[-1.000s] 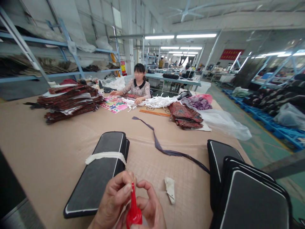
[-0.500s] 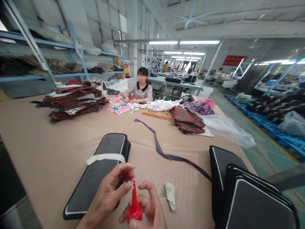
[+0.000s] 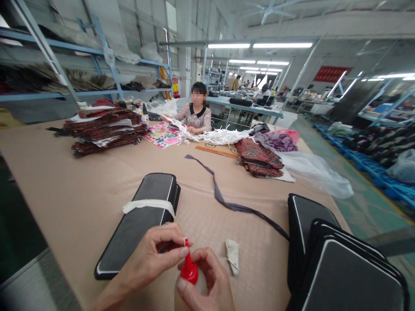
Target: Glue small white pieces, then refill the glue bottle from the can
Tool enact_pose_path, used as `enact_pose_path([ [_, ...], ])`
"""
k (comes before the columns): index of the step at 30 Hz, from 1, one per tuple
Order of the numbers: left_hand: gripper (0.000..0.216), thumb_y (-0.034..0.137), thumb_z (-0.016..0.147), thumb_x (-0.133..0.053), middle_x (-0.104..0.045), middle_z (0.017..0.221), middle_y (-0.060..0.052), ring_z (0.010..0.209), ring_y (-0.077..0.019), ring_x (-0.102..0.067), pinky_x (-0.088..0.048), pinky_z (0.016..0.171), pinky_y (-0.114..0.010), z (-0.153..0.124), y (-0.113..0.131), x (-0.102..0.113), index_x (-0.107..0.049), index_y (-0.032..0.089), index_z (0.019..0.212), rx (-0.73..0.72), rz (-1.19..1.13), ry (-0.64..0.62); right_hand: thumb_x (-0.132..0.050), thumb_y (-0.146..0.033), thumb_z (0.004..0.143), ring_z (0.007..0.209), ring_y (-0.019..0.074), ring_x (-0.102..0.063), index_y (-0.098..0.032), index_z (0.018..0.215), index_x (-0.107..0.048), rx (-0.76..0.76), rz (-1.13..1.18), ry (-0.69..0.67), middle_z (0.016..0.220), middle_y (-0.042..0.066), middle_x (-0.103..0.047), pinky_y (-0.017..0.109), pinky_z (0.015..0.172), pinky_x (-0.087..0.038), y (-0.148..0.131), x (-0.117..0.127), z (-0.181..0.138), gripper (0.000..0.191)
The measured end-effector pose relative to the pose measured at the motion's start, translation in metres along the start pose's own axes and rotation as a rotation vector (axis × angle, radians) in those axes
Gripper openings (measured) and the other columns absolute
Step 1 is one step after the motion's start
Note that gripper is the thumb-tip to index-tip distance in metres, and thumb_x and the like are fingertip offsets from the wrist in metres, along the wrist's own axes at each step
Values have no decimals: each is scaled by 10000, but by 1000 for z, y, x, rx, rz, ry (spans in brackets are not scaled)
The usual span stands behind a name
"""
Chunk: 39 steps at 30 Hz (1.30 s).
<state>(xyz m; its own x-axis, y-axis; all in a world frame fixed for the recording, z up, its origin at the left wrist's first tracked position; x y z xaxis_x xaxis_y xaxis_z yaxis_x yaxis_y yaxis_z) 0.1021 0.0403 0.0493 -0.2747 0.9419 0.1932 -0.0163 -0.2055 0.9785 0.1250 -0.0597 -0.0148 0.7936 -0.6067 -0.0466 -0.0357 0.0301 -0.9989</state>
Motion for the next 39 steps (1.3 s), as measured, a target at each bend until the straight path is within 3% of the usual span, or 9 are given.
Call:
enact_pose_path([
  [5,177,187,765,-559,-529,612,16,605,-92,-477,-333,582,-218,3,1,-5,-644,142,616,-5,92,-135,-593,-286,761,837,172,-581,-205,841,-545,-54,-78,-23,860,37,-616,275,780,-431,7,4,-2,123],
  [11,145,120,714,-563,-496,568,32,558,-77,-454,-305,528,-206,6,-6,-8,-628,133,585,-6,142,-149,-620,-338,745,837,185,-584,-198,831,-554,-99,-61,-46,874,53,-625,289,771,-427,20,7,-3,177],
  [15,147,108,706,-547,-492,575,28,567,-80,-452,-311,542,-208,6,-10,-8,-615,133,579,0,117,-148,-684,-427,671,808,187,-590,-191,786,-566,-113,22,21,836,56,-652,287,749,-421,24,10,-2,287],
  [24,163,128,668,-541,-421,548,40,523,-82,-384,-285,475,-200,2,-16,-6,-494,160,515,-4,72,80,-744,-396,593,638,126,-532,-187,707,-617,-64,197,128,656,0,-587,239,636,-394,24,10,-2,270],
  [28,145,262,762,-573,-531,682,-8,667,-120,-490,-387,619,-233,-2,-27,-14,-652,153,707,30,-130,-40,-746,-391,596,697,151,-572,-188,719,-624,-70,242,127,696,17,-621,254,686,-408,26,13,-4,267],
  [30,254,384,761,-610,-564,807,-31,749,-137,-516,-408,696,-259,-4,-25,-21,-676,180,897,15,-261,-146,-747,-386,601,699,152,-567,-190,725,-622,-67,234,146,698,14,-617,255,686,-405,25,17,-4,263],
  [32,381,464,700,-665,-559,847,-34,745,-135,-515,-414,691,-262,-4,-24,-23,-667,188,963,13,-345,-169,-740,-391,613,708,154,-559,-195,737,-615,-59,211,163,710,13,-612,259,687,-402,25,20,-4,263],
  [36,314,421,667,-705,-552,711,-27,657,-127,-496,-401,617,-250,-3,-26,-12,-685,130,781,36,-169,1,-709,-410,652,717,150,-546,-200,769,-619,-67,141,169,728,15,-606,254,683,-393,25,20,-5,256],
  [39,264,300,669,-711,-576,750,-32,677,-138,-510,-415,643,-264,-6,-21,5,-678,152,886,-6,115,183,-708,-409,656,706,139,-539,-209,767,-629,-80,122,181,729,8,-603,246,683,-386,26,20,-6,242],
])
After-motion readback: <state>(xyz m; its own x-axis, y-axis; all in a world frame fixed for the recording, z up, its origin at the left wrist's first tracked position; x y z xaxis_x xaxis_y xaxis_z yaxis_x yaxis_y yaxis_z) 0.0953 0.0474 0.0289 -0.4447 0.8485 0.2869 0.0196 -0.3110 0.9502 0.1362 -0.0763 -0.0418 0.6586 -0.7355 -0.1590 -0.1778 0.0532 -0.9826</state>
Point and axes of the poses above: each hand's wrist, its own z-axis towards the middle knuckle, its own x-axis out of the back of the hand, y = z × x, the point moved 10 cm from there along z, towards the middle knuckle
